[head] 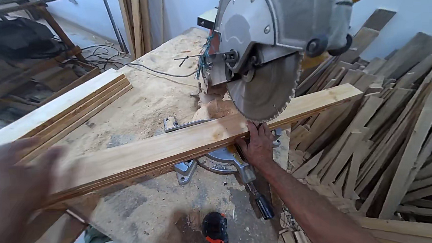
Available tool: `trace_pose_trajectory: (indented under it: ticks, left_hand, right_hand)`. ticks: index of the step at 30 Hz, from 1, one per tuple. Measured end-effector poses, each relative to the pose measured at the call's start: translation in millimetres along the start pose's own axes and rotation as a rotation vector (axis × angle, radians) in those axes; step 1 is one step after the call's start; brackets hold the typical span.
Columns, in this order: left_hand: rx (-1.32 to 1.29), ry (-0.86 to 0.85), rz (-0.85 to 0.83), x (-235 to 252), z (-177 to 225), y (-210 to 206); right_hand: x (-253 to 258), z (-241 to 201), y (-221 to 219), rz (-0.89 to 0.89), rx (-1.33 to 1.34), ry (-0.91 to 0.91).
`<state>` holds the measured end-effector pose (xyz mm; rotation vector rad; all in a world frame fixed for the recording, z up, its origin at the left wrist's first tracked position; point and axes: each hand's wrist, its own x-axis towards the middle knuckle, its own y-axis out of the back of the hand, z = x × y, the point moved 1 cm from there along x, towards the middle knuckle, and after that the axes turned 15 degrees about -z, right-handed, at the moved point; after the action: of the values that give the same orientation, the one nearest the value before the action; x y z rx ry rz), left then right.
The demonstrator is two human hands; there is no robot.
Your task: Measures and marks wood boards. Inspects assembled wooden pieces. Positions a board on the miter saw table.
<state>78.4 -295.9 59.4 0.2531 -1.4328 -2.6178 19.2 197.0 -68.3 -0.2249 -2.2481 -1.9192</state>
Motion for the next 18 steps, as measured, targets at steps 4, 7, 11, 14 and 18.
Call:
trace_pose_trajectory:
  ticks: [4, 7, 11, 14, 18]
  left_hand:
    - [0.356, -0.286, -0.531, 67.8, 56.7, -74.5]
    - [0.395, -0.104, -0.908, 101.7, 80.3, -93.9]
    - [0.386, 0.032, -0.963, 111.6, 86.0, -105.1]
    - [0.393, 0.071, -0.910, 104.4, 95.8, -106.1]
    - [0.386, 0.108, -0.873, 102.7, 116.3, -113.2]
  right_hand:
    - [0.2, 0.3, 1.6, 0.026, 0.026, 0.019]
    - [-1.0, 6.0, 4.2, -0.017, 0.019, 0.058]
    - [3.1, 29.7, 6.4, -0.010, -0.018, 0.196]
    - [14.6, 60.2, 15.8, -0.018, 0.079, 0.340]
    - [29.8, 97.6, 106.0, -0.105, 0.485, 0.357]
